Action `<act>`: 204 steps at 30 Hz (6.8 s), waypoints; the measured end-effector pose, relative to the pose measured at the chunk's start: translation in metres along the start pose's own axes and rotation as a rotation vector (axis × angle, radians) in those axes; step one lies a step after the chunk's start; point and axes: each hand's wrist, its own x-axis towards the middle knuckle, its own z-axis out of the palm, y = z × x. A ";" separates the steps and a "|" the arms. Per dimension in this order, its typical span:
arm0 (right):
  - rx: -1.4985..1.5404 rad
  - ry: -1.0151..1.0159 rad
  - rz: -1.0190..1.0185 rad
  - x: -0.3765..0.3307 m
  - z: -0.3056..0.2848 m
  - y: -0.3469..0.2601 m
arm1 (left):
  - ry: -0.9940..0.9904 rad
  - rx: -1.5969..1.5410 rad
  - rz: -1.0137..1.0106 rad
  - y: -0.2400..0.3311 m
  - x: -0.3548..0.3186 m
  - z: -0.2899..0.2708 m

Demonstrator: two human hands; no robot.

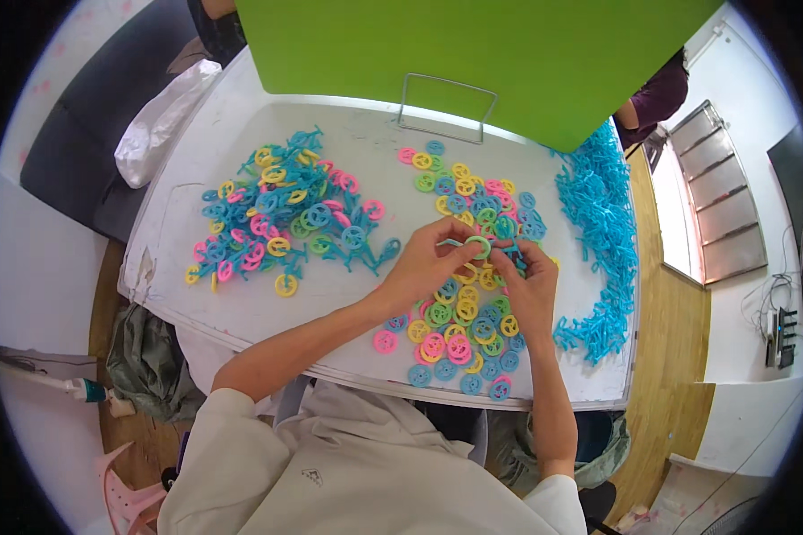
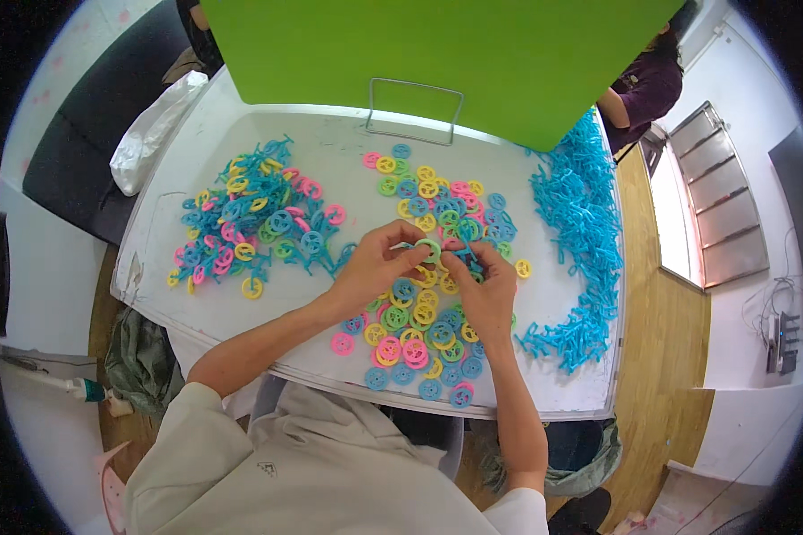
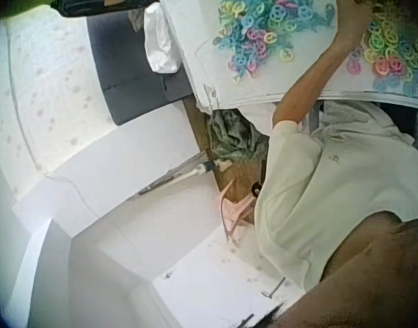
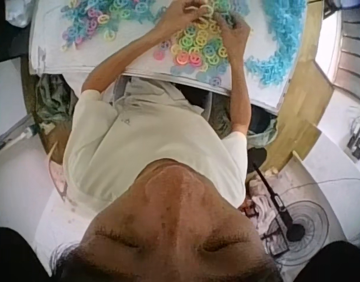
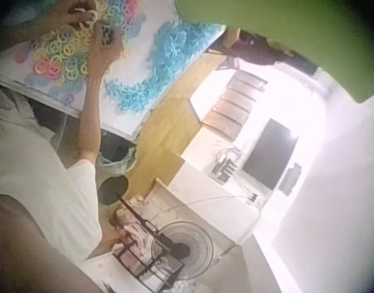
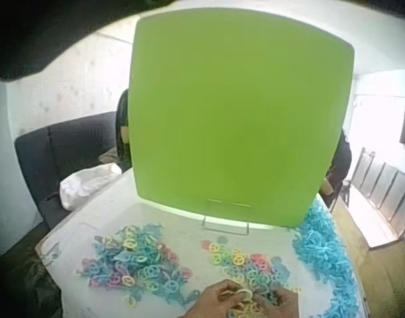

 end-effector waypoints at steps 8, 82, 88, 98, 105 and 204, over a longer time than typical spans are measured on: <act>0.034 -0.001 0.008 -0.002 0.010 0.008 | 0.029 0.041 0.050 -0.008 0.001 0.000; -0.699 0.513 0.103 0.029 -0.134 0.043 | 0.366 1.743 0.379 0.013 0.001 -0.063; -0.734 0.483 0.068 0.039 -0.122 0.057 | 0.446 1.878 0.508 0.014 -0.002 -0.080; -0.337 0.419 0.086 0.030 -0.113 0.031 | 0.096 1.239 0.453 -0.017 0.000 -0.020; 0.805 -0.116 0.193 0.030 -0.084 0.019 | 0.144 0.651 0.199 0.000 -0.001 -0.010; -0.957 0.628 -0.067 0.029 -0.152 0.070 | 0.394 1.476 0.465 0.032 0.003 -0.065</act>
